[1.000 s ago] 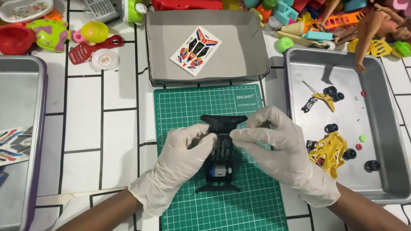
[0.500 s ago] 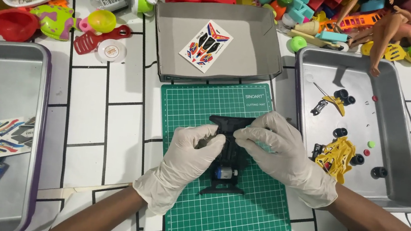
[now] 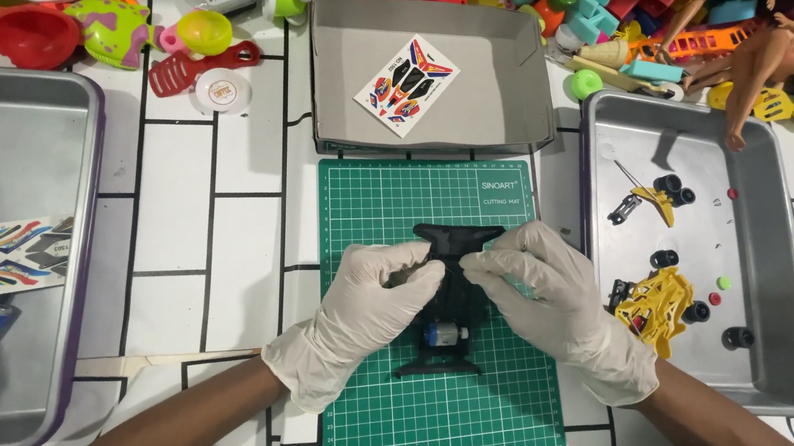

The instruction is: Assembling a yellow plastic toy car model by fitting the motor and chassis parts together on a cutting mat.

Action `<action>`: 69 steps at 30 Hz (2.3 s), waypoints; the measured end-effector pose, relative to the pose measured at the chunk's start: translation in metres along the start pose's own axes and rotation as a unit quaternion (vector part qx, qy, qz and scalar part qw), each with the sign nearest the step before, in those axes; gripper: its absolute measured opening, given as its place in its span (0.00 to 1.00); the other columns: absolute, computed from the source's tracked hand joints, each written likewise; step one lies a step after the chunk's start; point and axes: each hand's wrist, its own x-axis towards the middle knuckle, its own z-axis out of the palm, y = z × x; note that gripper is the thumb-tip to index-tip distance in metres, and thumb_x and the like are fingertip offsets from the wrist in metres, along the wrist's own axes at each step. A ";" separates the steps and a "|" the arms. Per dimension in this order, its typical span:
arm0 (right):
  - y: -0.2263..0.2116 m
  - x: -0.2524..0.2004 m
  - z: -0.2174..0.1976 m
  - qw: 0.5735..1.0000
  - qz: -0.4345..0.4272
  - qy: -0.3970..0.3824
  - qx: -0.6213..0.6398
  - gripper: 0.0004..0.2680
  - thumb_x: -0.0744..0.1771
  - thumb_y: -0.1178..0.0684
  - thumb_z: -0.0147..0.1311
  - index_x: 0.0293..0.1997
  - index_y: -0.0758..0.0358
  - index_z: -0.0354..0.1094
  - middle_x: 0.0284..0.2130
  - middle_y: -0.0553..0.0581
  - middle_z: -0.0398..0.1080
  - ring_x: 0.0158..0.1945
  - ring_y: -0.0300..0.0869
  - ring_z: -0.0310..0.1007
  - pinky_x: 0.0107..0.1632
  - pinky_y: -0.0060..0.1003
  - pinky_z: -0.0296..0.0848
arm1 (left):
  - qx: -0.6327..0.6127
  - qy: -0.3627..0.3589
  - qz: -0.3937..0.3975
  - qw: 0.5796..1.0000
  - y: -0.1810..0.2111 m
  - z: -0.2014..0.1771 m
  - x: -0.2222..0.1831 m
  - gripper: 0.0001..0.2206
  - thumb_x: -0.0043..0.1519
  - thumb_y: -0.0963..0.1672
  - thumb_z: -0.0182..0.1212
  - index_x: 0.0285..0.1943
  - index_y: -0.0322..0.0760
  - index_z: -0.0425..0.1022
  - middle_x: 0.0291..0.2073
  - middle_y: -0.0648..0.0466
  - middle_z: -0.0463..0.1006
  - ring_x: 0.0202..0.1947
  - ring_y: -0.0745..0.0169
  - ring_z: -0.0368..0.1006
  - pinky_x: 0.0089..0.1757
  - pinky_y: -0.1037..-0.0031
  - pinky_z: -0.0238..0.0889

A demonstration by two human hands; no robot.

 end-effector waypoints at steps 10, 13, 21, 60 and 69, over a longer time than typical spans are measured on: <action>0.004 -0.008 -0.005 0.996 -0.060 -0.022 -0.056 0.02 0.64 0.60 0.64 0.38 0.61 0.81 0.25 0.53 0.69 0.25 0.43 0.68 0.29 0.33 0.71 | -0.018 -0.015 -0.004 1.000 -0.009 0.000 -0.005 0.07 0.58 0.37 0.64 0.36 0.38 0.87 0.14 0.51 0.78 0.26 0.80 0.63 0.22 0.85 0.58; 0.003 -0.007 -0.006 0.997 -0.050 -0.039 -0.033 0.03 0.64 0.61 0.64 0.38 0.61 0.81 0.25 0.53 0.69 0.25 0.44 0.69 0.28 0.34 0.71 | -0.028 -0.012 -0.011 0.999 -0.013 0.000 -0.006 0.07 0.57 0.37 0.65 0.39 0.37 0.88 0.16 0.49 0.80 0.25 0.80 0.64 0.22 0.83 0.60; -0.006 -0.003 -0.010 0.994 0.068 -0.086 -0.011 0.12 0.60 0.62 0.68 0.45 0.57 0.78 0.30 0.56 0.76 0.32 0.48 0.79 0.32 0.41 0.77 | -0.023 -0.010 -0.030 0.999 0.006 -0.002 -0.004 0.07 0.57 0.36 0.63 0.33 0.36 0.87 0.12 0.55 0.75 0.22 0.80 0.61 0.22 0.85 0.57; -0.032 0.030 -0.002 0.875 0.441 -0.018 0.200 0.23 0.61 0.63 0.66 0.63 0.72 0.67 0.28 0.63 0.76 0.34 0.41 0.77 0.46 0.38 0.81 | -0.029 0.050 -0.045 0.997 0.013 0.000 -0.003 0.08 0.58 0.39 0.68 0.44 0.31 0.86 0.24 0.43 0.84 0.30 0.76 0.67 0.27 0.81 0.65; -0.048 0.034 0.010 0.849 0.484 -0.008 0.210 0.22 0.61 0.63 0.66 0.62 0.71 0.69 0.30 0.66 0.77 0.34 0.42 0.78 0.43 0.38 0.82 | -0.028 0.052 -0.032 0.998 0.013 0.004 -0.006 0.08 0.56 0.40 0.72 0.44 0.38 0.87 0.25 0.46 0.85 0.34 0.77 0.70 0.29 0.83 0.67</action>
